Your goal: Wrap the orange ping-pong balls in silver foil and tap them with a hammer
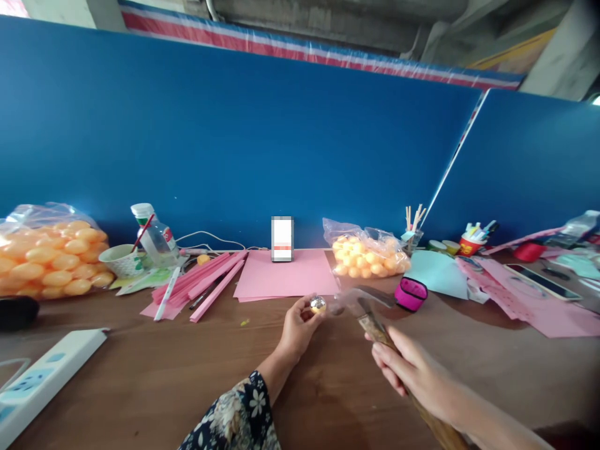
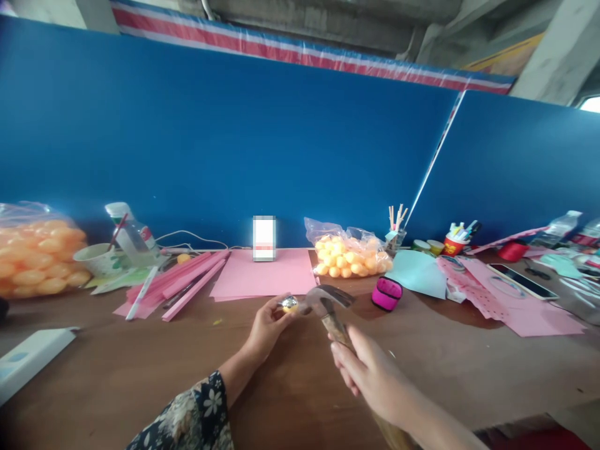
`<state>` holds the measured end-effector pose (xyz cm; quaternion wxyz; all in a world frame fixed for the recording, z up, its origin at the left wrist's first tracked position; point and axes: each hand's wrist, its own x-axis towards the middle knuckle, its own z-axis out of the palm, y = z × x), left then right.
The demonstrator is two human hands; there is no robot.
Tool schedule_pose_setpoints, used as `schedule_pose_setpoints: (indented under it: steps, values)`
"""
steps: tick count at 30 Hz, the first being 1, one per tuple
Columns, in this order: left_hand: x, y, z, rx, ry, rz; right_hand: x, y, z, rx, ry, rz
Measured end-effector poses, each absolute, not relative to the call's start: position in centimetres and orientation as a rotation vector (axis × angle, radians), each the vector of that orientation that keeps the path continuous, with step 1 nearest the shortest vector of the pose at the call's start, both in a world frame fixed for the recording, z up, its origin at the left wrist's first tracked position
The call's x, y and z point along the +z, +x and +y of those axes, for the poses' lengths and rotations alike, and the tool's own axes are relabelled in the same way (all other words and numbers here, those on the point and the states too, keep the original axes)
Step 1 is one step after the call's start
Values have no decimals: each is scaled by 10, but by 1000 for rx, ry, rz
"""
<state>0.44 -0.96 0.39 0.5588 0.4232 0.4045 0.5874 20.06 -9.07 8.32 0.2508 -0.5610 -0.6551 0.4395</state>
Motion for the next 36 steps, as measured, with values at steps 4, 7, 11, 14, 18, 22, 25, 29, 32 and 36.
schedule_pose_setpoints:
  steps: [4,7,11,14,18,22,25,29,32,36]
  values:
    - [4,5,-9,1402,1009,922,81,191,-91,972,-1597,-1880]
    - [5,6,-10,1409,1024,888,76,189,-88,943,-1632,-1936]
    - [6,6,-10,1413,1020,888,79,186,-88,999,-1616,-1886]
    - [6,6,-11,1410,1021,901,82,183,-88,1013,-1579,-1841]
    - [11,5,-12,1393,1061,916,82,181,-86,1056,-1571,-1844]
    - [12,5,-12,1373,1092,929,80,181,-84,1058,-1553,-1799]
    - [10,6,-12,1389,1098,930,82,180,-84,1048,-1560,-1811]
    - [9,6,-11,1392,1062,932,83,178,-84,1082,-1581,-1840]
    - [11,6,-12,1388,1049,940,83,178,-84,1074,-1563,-1785]
    - [14,7,-13,1395,1022,957,82,178,-84,1062,-1573,-1822]
